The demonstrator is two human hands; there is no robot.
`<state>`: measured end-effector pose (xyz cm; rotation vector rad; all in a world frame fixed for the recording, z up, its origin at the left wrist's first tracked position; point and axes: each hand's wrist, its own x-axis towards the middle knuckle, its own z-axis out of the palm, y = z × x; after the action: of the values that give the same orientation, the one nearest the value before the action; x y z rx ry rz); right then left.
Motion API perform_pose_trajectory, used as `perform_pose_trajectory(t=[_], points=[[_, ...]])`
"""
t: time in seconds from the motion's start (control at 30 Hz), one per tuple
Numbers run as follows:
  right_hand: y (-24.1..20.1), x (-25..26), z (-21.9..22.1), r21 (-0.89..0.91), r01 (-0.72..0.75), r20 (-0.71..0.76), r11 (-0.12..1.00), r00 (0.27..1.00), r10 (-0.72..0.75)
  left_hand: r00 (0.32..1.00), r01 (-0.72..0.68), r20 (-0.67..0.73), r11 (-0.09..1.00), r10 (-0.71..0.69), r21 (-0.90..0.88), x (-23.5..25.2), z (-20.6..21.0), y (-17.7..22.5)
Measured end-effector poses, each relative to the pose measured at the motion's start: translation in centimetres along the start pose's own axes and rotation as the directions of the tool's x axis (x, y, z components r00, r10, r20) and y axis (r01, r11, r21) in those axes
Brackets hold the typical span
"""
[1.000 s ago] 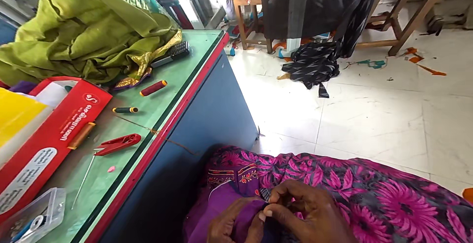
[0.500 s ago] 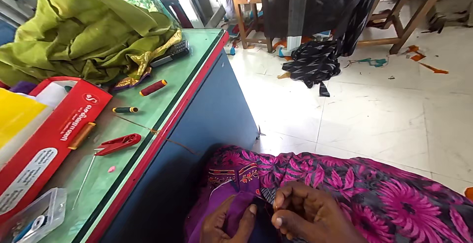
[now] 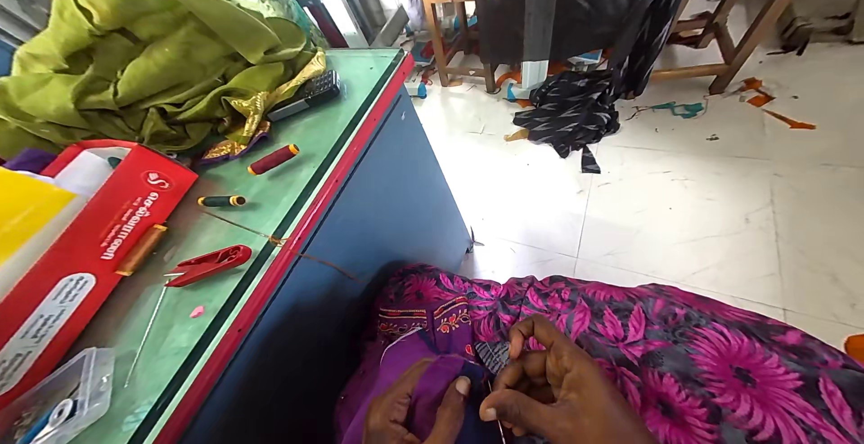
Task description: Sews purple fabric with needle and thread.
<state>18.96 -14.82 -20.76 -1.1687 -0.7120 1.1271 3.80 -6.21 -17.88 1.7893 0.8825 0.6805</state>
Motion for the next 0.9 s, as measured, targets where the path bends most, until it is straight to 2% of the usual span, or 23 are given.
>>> perform_pose_trajectory(t=[0.27, 0.9], points=[[-0.01, 0.02, -0.04, -0.007, 0.004, -0.008, 1.0, 1.0, -0.004, 0.997, -0.067, 0.027, 0.998, 0.067, 0.009, 0.02, 0.01, -0.08], [0.42, 0.23, -0.25, 0.019, 0.113, -0.019, 0.993, 0.993, -0.112, 0.998, -0.061, 0.035, 0.998, 0.061, 0.006, 0.05, -0.07, 0.02]])
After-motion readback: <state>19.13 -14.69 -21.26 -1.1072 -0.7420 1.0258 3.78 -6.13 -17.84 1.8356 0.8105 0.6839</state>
